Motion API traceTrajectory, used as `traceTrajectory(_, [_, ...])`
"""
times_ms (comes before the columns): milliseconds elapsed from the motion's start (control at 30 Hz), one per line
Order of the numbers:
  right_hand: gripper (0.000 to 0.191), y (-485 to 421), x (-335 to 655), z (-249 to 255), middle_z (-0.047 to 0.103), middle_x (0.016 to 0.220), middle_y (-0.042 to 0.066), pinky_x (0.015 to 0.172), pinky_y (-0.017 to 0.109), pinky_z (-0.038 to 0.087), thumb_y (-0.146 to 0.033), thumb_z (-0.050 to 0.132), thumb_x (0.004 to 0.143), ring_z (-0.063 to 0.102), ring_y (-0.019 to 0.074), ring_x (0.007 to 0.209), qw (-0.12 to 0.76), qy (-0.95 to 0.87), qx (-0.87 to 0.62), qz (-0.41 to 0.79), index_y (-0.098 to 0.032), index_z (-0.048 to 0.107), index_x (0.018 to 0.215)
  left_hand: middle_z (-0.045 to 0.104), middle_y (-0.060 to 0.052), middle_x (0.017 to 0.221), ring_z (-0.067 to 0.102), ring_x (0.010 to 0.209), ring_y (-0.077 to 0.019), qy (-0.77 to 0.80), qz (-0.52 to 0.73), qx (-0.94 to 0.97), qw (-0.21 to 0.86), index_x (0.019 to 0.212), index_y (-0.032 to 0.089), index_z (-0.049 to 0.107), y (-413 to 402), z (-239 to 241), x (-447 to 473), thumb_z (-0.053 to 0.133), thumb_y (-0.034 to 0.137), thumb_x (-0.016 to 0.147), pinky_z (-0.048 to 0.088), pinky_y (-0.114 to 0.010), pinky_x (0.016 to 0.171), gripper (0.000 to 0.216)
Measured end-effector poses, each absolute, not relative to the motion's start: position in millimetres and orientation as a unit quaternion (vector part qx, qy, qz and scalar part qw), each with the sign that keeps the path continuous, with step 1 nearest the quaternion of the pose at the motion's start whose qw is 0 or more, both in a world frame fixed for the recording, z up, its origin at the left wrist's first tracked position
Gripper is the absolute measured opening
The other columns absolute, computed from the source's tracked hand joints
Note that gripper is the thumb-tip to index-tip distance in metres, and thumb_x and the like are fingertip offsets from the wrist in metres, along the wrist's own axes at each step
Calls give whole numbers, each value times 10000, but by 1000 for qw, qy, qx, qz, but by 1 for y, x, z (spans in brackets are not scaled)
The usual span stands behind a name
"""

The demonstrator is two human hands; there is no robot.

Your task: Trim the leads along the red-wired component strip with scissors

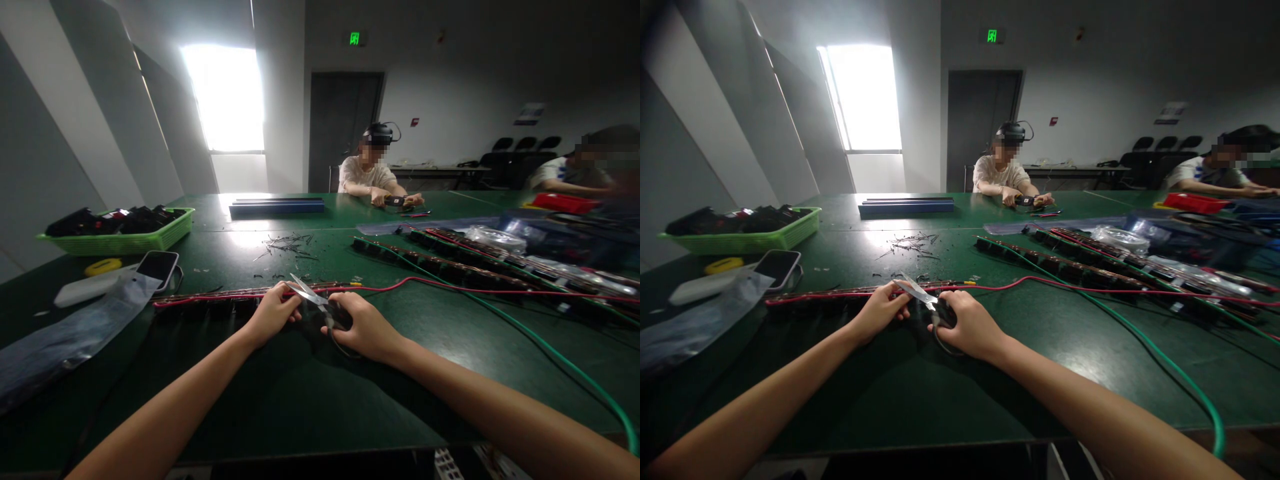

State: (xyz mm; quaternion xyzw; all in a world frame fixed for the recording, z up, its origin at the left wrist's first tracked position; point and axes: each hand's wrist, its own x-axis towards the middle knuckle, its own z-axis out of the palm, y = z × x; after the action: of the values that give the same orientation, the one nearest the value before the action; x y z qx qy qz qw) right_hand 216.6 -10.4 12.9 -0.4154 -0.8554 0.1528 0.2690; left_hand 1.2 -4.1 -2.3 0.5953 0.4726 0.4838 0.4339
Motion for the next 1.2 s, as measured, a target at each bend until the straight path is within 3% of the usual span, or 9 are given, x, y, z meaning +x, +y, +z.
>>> traceTrajectory(1200, [510, -9, 217, 13, 625, 1030, 91, 815, 341, 464, -457, 729, 714, 584, 232, 930, 264, -860, -412, 146, -172, 588, 1113, 596, 15, 652, 574, 497, -82, 481, 473, 597, 433, 965, 131, 617, -7, 2, 1, 587, 295, 802, 449, -175, 452, 234])
